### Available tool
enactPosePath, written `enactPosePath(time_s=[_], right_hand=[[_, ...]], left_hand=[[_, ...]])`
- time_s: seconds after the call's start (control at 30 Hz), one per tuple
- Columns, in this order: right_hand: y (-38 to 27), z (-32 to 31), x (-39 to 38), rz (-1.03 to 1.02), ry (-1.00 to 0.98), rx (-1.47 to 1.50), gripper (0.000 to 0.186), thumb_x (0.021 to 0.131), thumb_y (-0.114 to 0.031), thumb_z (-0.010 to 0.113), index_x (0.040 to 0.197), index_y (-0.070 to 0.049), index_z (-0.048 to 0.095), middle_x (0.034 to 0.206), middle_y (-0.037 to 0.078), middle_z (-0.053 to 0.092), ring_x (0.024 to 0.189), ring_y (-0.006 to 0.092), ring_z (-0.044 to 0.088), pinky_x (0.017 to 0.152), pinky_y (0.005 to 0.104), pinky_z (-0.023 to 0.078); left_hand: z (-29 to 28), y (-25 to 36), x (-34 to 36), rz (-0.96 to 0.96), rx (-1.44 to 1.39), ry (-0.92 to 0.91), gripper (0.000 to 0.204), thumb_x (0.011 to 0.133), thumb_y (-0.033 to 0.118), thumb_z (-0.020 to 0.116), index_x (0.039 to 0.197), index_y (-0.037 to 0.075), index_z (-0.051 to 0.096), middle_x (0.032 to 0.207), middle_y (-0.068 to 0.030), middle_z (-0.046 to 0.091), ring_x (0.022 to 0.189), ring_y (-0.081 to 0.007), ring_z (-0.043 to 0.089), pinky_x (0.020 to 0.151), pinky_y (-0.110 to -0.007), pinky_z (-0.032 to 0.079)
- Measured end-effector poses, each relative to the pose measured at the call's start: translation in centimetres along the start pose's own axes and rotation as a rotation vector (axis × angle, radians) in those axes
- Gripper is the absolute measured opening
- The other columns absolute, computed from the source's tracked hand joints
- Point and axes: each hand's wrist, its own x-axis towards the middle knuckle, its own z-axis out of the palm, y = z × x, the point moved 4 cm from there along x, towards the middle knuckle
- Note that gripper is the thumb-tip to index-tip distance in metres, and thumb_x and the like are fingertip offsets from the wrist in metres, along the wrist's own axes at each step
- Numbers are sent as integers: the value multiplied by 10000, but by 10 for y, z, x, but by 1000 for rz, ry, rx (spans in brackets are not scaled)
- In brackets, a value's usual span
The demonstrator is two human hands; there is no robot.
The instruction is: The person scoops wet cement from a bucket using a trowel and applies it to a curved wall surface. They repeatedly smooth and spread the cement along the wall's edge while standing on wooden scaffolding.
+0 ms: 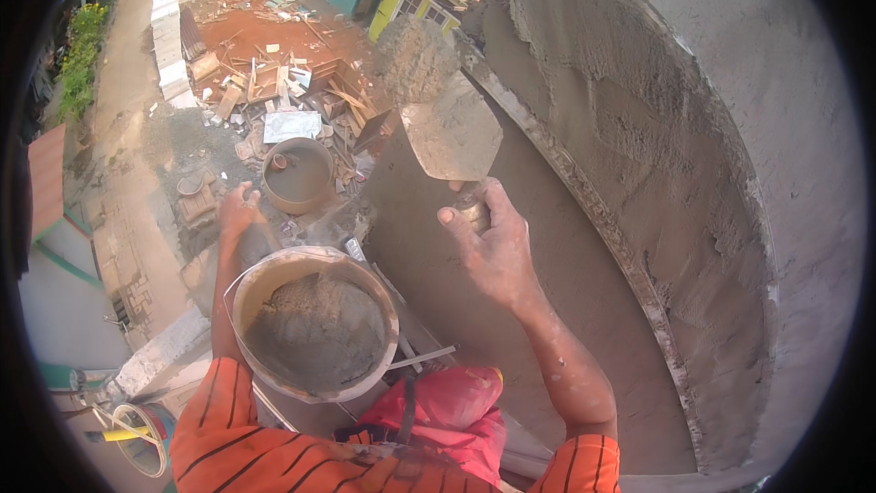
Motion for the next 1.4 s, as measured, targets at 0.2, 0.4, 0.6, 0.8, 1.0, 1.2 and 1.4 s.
enactPosePath(time_s=[0.2, 0.4, 0.6, 0.8, 1.0, 1.2, 1.4], right_hand=[[-14, -41, 19, 17, 28, -31, 348, 929, -327, 664, 1114, -55, 549, 822, -16, 532, 719, 58, 458, 645, 241, 407], [-37, -51, 29, 103, 50, -171, 400, 887, -364, 720, 1071, -46, 559, 708, -39, 525, 613, 46, 483, 545, 217, 406], [-43, -41, 40, 129, -31, -136, 362, 938, -379, 641, 1037, -37, 575, 711, -6, 562, 621, 70, 552, 539, 226, 452], [-41, -39, 64, 316, -140, 160, 352, 973, -386, 560, 1012, -36, 570, 734, 17, 572, 586, 84, 564, 499, 233, 475], [-21, -74, 95, 403, -96, 195, 358, 1015, -386, 462, 1038, -35, 532, 738, 25, 552, 512, 91, 547, 410, 232, 472], [-25, -89, 96, 382, 1, 299, 365, 1009, -383, 452, 997, -30, 546, 724, 32, 555, 494, 88, 540, 392, 223, 474], [-21, -116, 82, 313, 159, 315, 372, 1004, -407, 449, 1006, -50, 554, 706, 27, 556, 476, 89, 532, 379, 218, 463]], left_hand=[[-1, 18, 8, -193, 127, -109, 339, 810, 398, 658, 909, 77, 712, 924, -176, 706, 912, -370, 670, 808, -459, 496], [1, 21, 5, -202, 152, -59, 322, 850, 379, 609, 859, 64, 676, 907, -197, 690, 880, -387, 663, 753, -474, 505], [-5, 14, 8, -218, 138, -38, 350, 874, 399, 578, 839, 59, 652, 871, -196, 679, 844, -398, 649, 734, -487, 494], [-5, 16, 6, -205, 146, 17, 350, 877, 410, 577, 830, 73, 660, 867, -182, 685, 852, -388, 650, 738, -483, 492], [-2, 17, 7, -214, 151, -16, 350, 880, 421, 576, 862, 86, 677, 873, -171, 689, 852, -380, 653, 742, -476, 493], [-2, 20, 7, -228, 157, -63, 350, 879, 423, 583, 872, 85, 674, 881, -170, 689, 851, -376, 654, 739, -473, 493], [-9, 20, 6, -202, 151, 6, 336, 872, 414, 599, 872, 85, 669, 868, -173, 686, 849, -380, 651, 733, -473, 489]])
